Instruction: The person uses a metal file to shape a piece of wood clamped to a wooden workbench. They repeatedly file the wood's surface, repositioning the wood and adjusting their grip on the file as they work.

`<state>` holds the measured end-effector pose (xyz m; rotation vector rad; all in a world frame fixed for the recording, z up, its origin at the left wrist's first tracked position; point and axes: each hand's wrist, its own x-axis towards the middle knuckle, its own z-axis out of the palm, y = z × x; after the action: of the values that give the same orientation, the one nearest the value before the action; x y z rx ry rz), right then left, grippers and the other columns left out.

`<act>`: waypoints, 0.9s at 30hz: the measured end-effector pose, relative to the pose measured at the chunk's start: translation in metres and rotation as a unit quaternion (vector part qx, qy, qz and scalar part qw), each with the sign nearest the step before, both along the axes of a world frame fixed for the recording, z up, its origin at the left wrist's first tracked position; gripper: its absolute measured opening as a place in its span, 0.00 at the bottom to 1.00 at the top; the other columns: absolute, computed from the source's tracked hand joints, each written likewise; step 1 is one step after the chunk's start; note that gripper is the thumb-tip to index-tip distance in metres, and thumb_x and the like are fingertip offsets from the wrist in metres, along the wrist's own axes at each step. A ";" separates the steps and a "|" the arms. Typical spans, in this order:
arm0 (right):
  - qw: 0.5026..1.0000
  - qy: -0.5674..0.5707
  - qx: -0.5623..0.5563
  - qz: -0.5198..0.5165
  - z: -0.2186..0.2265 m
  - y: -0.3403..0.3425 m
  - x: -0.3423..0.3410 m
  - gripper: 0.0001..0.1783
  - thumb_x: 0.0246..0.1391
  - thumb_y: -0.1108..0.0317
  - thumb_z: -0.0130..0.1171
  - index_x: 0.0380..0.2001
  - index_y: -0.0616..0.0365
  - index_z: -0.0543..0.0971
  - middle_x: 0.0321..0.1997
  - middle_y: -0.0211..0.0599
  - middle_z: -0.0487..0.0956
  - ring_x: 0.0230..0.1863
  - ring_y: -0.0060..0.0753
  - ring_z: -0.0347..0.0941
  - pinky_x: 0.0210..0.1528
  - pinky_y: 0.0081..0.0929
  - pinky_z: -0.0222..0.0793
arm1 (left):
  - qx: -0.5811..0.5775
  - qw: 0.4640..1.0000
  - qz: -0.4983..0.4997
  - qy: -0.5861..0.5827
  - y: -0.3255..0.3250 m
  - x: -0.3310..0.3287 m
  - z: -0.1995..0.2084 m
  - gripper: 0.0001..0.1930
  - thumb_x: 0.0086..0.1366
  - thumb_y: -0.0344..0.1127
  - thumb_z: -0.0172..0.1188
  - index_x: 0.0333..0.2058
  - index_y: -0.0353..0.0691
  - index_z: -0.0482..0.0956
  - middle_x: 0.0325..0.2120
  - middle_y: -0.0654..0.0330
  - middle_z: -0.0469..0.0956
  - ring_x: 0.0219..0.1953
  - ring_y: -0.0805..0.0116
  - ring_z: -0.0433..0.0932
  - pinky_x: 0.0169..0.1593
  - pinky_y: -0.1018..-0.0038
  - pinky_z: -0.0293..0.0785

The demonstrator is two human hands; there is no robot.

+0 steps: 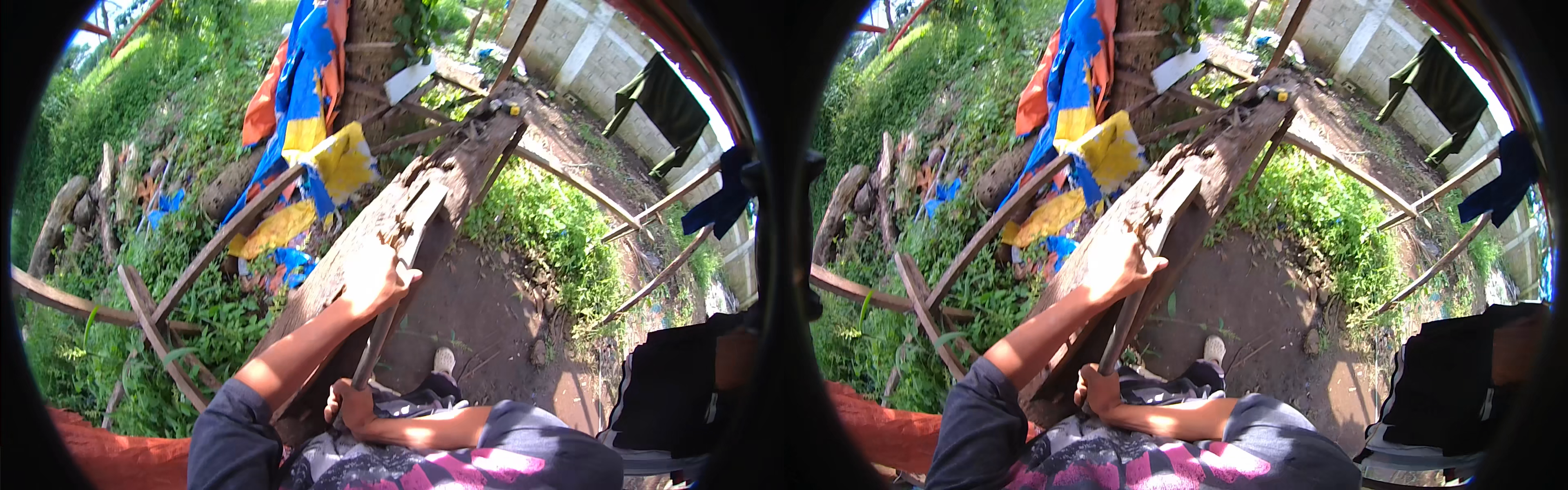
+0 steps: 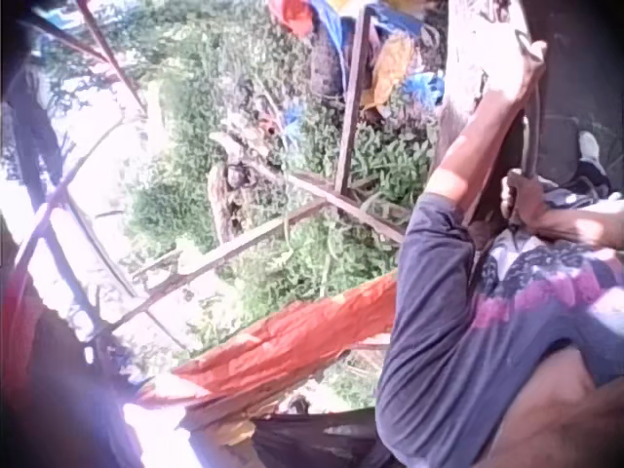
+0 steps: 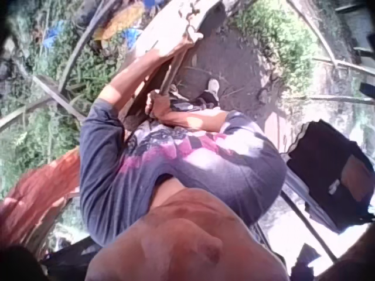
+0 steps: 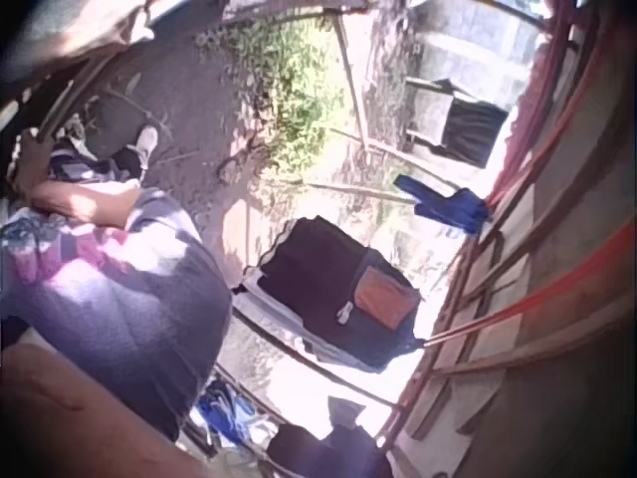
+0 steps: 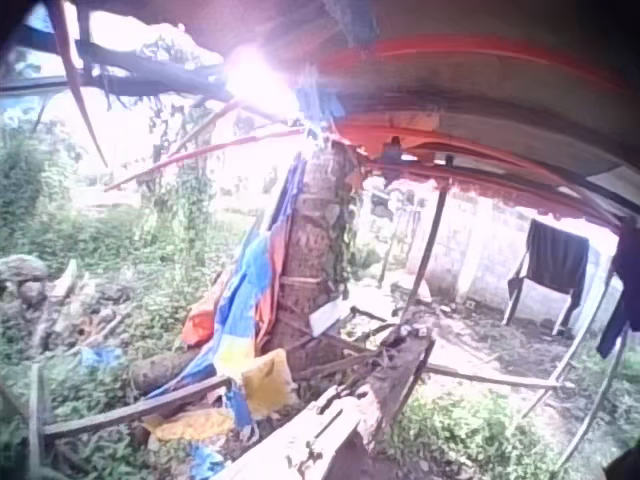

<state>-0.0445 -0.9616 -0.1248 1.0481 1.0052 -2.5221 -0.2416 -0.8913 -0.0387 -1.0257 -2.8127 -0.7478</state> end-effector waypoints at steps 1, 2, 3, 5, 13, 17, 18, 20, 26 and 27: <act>1.000 0.017 -0.014 0.021 -0.006 0.009 0.004 0.10 0.52 0.69 0.54 0.18 0.57 0.71 0.16 0.33 0.70 0.14 0.30 0.68 0.20 0.33 0.71 | -0.027 0.999 0.011 -0.024 0.004 -0.006 0.000 0.25 0.58 0.57 0.67 0.28 0.35 0.85 0.24 0.44 0.81 0.27 0.47 0.82 0.33 0.57 0.78; 0.998 0.017 0.017 0.052 -0.004 0.013 0.006 0.13 0.53 0.67 0.56 0.17 0.56 0.72 0.16 0.32 0.71 0.15 0.28 0.70 0.21 0.31 0.71 | -0.046 0.997 0.052 -0.038 0.004 -0.015 -0.004 0.23 0.58 0.55 0.67 0.28 0.36 0.86 0.25 0.43 0.82 0.28 0.46 0.83 0.35 0.57 0.79; 0.995 0.012 0.048 0.092 -0.002 0.015 0.007 0.15 0.55 0.64 0.57 0.16 0.56 0.73 0.16 0.31 0.73 0.16 0.27 0.72 0.23 0.29 0.70 | -0.030 0.998 0.046 -0.018 -0.002 -0.029 -0.024 0.19 0.58 0.51 0.66 0.28 0.37 0.86 0.24 0.44 0.82 0.28 0.46 0.83 0.35 0.60 0.79; 0.973 0.104 0.114 0.171 -0.007 0.023 0.012 0.17 0.57 0.58 0.60 0.21 0.57 0.78 0.19 0.30 0.77 0.20 0.24 0.73 0.27 0.25 0.69 | -0.017 0.997 0.067 0.020 -0.010 -0.043 -0.036 0.16 0.54 0.48 0.67 0.27 0.39 0.87 0.23 0.46 0.82 0.27 0.47 0.83 0.35 0.61 0.80; 0.886 0.140 0.079 0.434 0.077 0.059 0.056 0.15 0.63 0.53 0.60 0.36 0.53 0.82 0.30 0.27 0.78 0.33 0.24 0.72 0.36 0.27 0.64 | 0.077 0.982 0.159 -0.072 -0.002 -0.043 -0.033 0.07 0.48 0.37 0.65 0.24 0.44 0.88 0.22 0.51 0.83 0.28 0.52 0.85 0.38 0.62 0.81; 0.836 0.301 0.143 0.435 0.075 0.118 0.051 0.18 0.61 0.52 0.64 0.36 0.57 0.79 0.26 0.28 0.79 0.27 0.19 0.74 0.31 0.24 0.70 | 0.107 0.980 0.168 0.016 -0.023 -0.047 -0.051 0.08 0.51 0.32 0.63 0.30 0.38 0.87 0.23 0.50 0.83 0.29 0.59 0.85 0.38 0.65 0.80; 0.848 0.313 0.132 0.407 0.071 0.142 0.036 0.16 0.60 0.55 0.65 0.35 0.59 0.79 0.25 0.27 0.78 0.28 0.18 0.73 0.32 0.23 0.69 | 0.087 0.976 0.201 0.002 -0.017 -0.039 -0.032 0.08 0.52 0.32 0.64 0.30 0.37 0.87 0.23 0.49 0.83 0.28 0.60 0.85 0.37 0.66 0.80; 0.865 0.349 0.169 0.320 0.096 0.185 0.014 0.13 0.60 0.61 0.67 0.31 0.60 0.78 0.23 0.24 0.75 0.26 0.14 0.68 0.29 0.21 0.66 | 0.095 0.965 0.237 -0.065 0.005 -0.030 0.023 0.08 0.53 0.32 0.66 0.31 0.35 0.87 0.24 0.50 0.84 0.27 0.64 0.84 0.37 0.69 0.79; 0.756 0.448 0.381 0.287 0.095 0.312 -0.029 0.15 0.56 0.65 0.70 0.23 0.61 0.78 0.15 0.19 0.67 0.20 0.11 0.60 0.21 0.22 0.56 | 0.492 0.813 0.237 -0.201 0.024 -0.006 0.006 0.07 0.65 0.34 0.65 0.37 0.38 0.82 0.29 0.65 0.80 0.30 0.79 0.74 0.34 0.77 0.72; 0.753 0.439 0.394 0.291 0.093 0.337 -0.029 0.14 0.56 0.65 0.70 0.23 0.61 0.78 0.14 0.18 0.66 0.19 0.12 0.59 0.20 0.22 0.55 | 0.561 0.757 0.237 -0.235 0.039 0.006 -0.009 0.08 0.66 0.35 0.65 0.40 0.39 0.82 0.32 0.65 0.81 0.31 0.78 0.76 0.35 0.77 0.74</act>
<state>-0.0739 -0.6246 -0.0317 -0.4966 2.2958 -1.9439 -0.2358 -0.8519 -0.0476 0.1129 -1.9467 -2.3313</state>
